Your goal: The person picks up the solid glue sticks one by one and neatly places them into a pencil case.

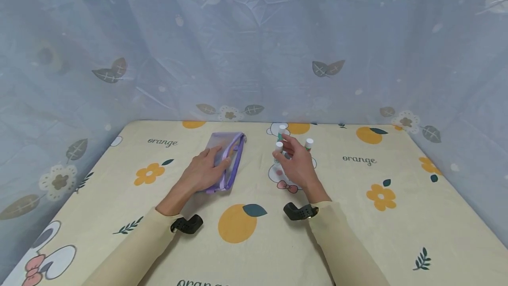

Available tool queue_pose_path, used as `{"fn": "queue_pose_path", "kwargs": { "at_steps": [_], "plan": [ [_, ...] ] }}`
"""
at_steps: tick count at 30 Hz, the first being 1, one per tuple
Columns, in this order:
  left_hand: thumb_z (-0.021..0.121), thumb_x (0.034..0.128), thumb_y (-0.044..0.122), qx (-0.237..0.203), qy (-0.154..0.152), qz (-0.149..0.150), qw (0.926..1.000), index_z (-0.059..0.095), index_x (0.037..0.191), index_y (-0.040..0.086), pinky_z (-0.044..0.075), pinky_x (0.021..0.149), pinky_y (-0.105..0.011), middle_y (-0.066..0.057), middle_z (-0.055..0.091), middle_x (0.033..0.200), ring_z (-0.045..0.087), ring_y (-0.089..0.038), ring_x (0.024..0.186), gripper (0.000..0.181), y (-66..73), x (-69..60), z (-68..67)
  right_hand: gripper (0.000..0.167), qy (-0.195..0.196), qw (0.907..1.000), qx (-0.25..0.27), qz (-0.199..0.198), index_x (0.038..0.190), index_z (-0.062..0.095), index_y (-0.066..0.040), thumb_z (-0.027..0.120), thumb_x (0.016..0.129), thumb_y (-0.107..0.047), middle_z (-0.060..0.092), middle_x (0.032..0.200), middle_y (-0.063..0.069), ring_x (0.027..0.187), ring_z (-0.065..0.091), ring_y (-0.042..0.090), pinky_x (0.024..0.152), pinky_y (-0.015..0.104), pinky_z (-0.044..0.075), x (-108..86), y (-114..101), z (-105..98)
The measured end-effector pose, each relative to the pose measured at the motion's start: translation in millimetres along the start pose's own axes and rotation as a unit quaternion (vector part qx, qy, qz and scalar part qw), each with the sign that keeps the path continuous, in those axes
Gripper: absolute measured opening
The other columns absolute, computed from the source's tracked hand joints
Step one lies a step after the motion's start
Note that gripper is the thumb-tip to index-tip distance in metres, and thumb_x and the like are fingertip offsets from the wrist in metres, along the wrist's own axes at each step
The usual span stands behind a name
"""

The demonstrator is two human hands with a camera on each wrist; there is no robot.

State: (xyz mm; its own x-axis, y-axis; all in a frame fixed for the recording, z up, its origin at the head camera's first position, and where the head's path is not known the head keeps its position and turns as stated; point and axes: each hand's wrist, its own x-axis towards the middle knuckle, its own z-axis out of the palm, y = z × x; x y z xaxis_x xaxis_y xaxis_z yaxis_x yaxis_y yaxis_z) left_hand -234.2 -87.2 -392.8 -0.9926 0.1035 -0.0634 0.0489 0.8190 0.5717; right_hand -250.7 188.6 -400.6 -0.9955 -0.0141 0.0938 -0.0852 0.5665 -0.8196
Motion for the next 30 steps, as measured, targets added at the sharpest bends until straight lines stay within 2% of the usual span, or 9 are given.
{"fn": "queue_pose_path", "kwargs": {
  "at_steps": [7,16,30],
  "plan": [
    [0.044,0.1075,0.054,-0.004,-0.002,-0.002,1.0,0.03,0.169,0.016,0.032,0.123,-0.067,-0.028,0.025,0.173,0.03,-0.052,0.158,0.073,-0.6,-0.6,-0.4,0.061,0.005,1.0,-0.007,0.001,0.164,0.04,-0.019,0.061,0.108,-0.028,0.056,0.158,0.017,0.149,0.052,0.037,0.122,0.055,0.043,0.3,-1.4,1.7],
    [0.044,0.1075,0.054,-0.003,0.003,0.005,1.0,0.032,0.168,0.014,0.033,0.122,-0.067,-0.029,0.027,0.172,0.032,-0.052,0.156,0.073,-0.3,-0.8,0.5,0.058,0.004,1.0,-0.005,0.003,0.162,0.042,-0.014,0.061,0.109,-0.027,0.057,0.157,0.019,0.148,0.052,0.039,0.121,0.056,0.043,-1.8,-1.2,1.2],
    [0.043,0.1073,0.055,-0.002,0.002,0.002,1.0,0.031,0.168,0.015,0.034,0.122,-0.067,-0.028,0.027,0.172,0.031,-0.053,0.156,0.074,-0.2,-0.4,0.6,0.052,0.004,0.9999,-0.004,0.008,0.158,0.049,-0.012,0.06,0.109,-0.026,0.061,0.153,0.017,0.145,0.056,0.037,0.121,0.055,0.044,-1.2,-0.5,2.2]
  ]
}}
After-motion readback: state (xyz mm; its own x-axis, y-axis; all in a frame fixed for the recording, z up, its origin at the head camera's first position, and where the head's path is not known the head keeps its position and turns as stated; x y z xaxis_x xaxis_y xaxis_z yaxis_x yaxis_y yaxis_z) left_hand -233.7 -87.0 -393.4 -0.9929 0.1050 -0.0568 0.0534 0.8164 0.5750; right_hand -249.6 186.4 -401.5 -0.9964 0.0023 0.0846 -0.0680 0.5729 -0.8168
